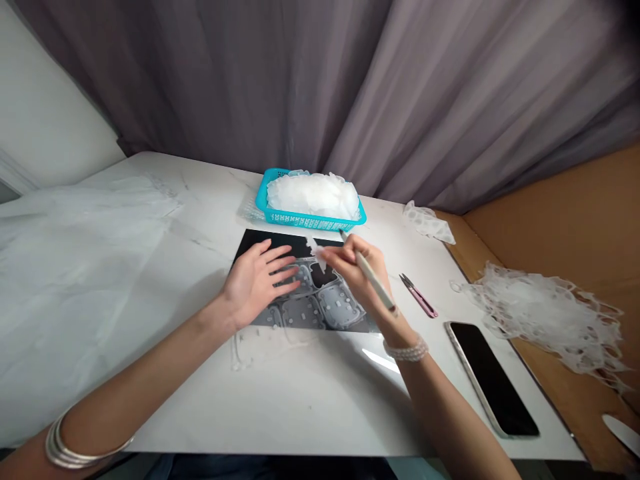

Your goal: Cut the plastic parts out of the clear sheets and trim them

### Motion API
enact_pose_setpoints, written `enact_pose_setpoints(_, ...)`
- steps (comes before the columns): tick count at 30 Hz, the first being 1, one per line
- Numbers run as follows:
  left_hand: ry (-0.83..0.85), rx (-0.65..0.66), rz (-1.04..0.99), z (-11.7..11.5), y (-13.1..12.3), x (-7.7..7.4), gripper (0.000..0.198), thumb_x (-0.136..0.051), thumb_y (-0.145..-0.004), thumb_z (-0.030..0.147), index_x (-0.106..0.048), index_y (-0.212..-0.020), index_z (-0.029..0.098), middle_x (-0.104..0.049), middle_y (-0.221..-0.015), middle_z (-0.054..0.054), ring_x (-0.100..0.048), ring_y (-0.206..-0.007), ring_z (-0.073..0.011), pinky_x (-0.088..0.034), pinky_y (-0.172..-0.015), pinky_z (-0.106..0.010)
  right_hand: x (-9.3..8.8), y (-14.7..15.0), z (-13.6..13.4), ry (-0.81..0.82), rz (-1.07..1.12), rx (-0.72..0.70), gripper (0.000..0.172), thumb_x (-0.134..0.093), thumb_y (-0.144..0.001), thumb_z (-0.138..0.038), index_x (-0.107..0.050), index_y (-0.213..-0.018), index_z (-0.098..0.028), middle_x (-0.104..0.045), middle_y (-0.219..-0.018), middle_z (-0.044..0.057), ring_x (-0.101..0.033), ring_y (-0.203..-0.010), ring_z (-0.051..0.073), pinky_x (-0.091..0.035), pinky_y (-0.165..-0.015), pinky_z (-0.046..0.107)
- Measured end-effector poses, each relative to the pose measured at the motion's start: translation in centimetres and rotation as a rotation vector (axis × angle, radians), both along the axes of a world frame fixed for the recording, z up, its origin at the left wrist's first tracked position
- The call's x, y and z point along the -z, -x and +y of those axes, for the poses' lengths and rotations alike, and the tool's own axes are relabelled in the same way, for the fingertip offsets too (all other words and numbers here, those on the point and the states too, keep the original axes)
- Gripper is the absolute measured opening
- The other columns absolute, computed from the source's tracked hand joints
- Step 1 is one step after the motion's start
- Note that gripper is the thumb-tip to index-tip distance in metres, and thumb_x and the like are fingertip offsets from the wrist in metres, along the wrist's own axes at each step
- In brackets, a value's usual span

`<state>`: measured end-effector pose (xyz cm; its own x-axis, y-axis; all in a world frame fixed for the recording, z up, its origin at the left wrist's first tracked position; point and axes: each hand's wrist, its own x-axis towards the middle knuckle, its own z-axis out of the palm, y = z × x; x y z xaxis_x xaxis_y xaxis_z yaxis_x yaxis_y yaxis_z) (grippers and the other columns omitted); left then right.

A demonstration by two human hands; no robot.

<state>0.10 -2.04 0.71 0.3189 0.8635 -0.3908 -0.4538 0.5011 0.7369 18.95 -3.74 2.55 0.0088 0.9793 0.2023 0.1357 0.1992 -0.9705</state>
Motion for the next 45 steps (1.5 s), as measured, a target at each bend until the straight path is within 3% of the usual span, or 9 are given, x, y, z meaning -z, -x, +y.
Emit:
enact_pose_setpoints(4, 0.085, 0.150, -0.251, 0.2, -0.2, 0.2, 0.062, -0.042, -0.094, 0.054, -0.058, -0.132, 0.008, -0.057, -0.142, -0.022, -0.057, -0.129, -0.0380, -0.050, -0.104, -0.055, -0.8, 0.1, -0.7, -0.043, -0.151, -0.034, 0.046, -0.072, -0.083, -0.038, -0.035, -0.060, -0.025, -0.051, -0.060, -0.003, -0.066, -0.073, 0.020, -0.050, -0.068, 0.034)
enact_pose_setpoints(8, 0.091, 0.165, -0.306, 0.4, 0.1, 0.4, 0.067, -0.043, -0.092, 0.058, -0.055, -0.136, 0.008, -0.058, -0.141, -0.022, -0.059, -0.126, -0.0395, -0.048, -0.104, -0.058, -0.3, -1.6, 0.0, -0.032, 0.057, 0.131, 0.042, -0.071, -0.085, -0.039, -0.038, -0.064, -0.024, -0.060, -0.066, -0.001, -0.072, -0.089, 0.023, -0.053, -0.079, 0.036)
enact_pose_setpoints(13, 0.088, 0.196, -0.302, 0.5, 0.3, 0.6, 0.066, -0.045, -0.090, 0.057, -0.056, -0.136, 0.010, -0.057, -0.143, -0.021, -0.057, -0.128, -0.0401, -0.046, -0.105, -0.059, 1.4, -2.8, 0.8, 0.156, 0.192, 0.090, 0.040, -0.073, -0.083, -0.038, -0.039, -0.067, -0.023, -0.069, -0.075, 0.002, -0.073, -0.095, 0.023, -0.054, -0.085, 0.036)
enact_pose_setpoints(22, 0.065, 0.175, -0.163, 0.4, 0.0, 1.0, 0.065, -0.046, -0.094, 0.054, -0.042, -0.147, 0.016, -0.058, -0.141, -0.022, -0.063, -0.121, -0.0362, -0.051, -0.100, -0.055, 2.5, 0.3, 2.5, 0.192, 0.122, -0.051, 0.041, -0.073, -0.075, -0.031, -0.034, -0.066, -0.024, -0.044, -0.059, -0.008, -0.049, -0.054, 0.011, -0.048, -0.056, 0.025)
enact_pose_setpoints(25, -0.100, 0.050, 0.104, 0.7, 0.9, 1.2, 0.072, -0.055, -0.093, 0.048, -0.027, -0.155, 0.025, -0.057, -0.141, -0.020, -0.066, -0.117, -0.0320, -0.053, -0.099, -0.051, 0.7, -0.4, 5.6, -0.072, -0.171, 0.165, 0.038, -0.065, -0.080, -0.032, -0.030, -0.065, -0.025, -0.039, -0.059, -0.007, -0.045, -0.056, 0.012, -0.043, -0.057, 0.026)
enact_pose_setpoints(28, -0.398, 0.020, 0.494, 1.0, 2.6, 1.7, 0.065, -0.054, -0.093, 0.048, -0.037, -0.152, 0.028, -0.059, -0.140, -0.017, -0.060, -0.126, -0.0325, -0.048, -0.104, -0.050, -1.7, -1.2, 10.3, -0.405, -0.540, 0.415, 0.030, -0.051, -0.088, -0.026, -0.031, -0.066, -0.024, -0.040, -0.060, -0.004, -0.043, -0.061, 0.014, -0.037, -0.063, 0.028)
enact_pose_setpoints(34, -1.236, 0.234, 1.202, 0.9, 6.5, 5.2, 0.046, -0.044, -0.097, 0.028, -0.055, -0.141, 0.017, -0.051, -0.150, -0.015, -0.044, -0.141, -0.0318, -0.032, -0.118, -0.051, -2.0, 0.1, 16.6, -0.378, -0.762, 0.306, 0.019, -0.057, -0.087, -0.025, -0.044, -0.074, -0.024, -0.057, -0.075, 0.003, -0.051, -0.073, 0.019, -0.037, -0.073, 0.032)
enact_pose_setpoints(39, -1.485, 0.334, 1.414, 0.3, 7.3, 7.1, 0.046, -0.043, -0.099, 0.021, -0.051, -0.144, 0.019, -0.050, -0.151, -0.014, -0.049, -0.138, -0.0280, -0.034, -0.116, -0.045, 0.5, 2.9, 9.4, -0.232, -0.583, 0.259, 0.041, -0.023, -0.104, -0.049, -0.054, -0.106, -0.023, -0.066, -0.092, 0.006, -0.061, -0.081, 0.019, -0.045, -0.072, 0.032)
enact_pose_setpoints(45, -1.455, 0.325, 1.627, -0.5, 6.7, 6.2, 0.046, -0.046, -0.099, 0.027, -0.052, -0.144, 0.021, -0.050, -0.151, -0.015, -0.051, -0.135, -0.0325, -0.028, -0.116, -0.060, 3.3, 5.3, 0.0, 0.173, -0.343, 0.096, 0.046, -0.043, -0.098, -0.058, -0.062, -0.120, -0.023, -0.067, -0.088, 0.004, -0.066, -0.069, 0.018, -0.055, -0.063, 0.032)
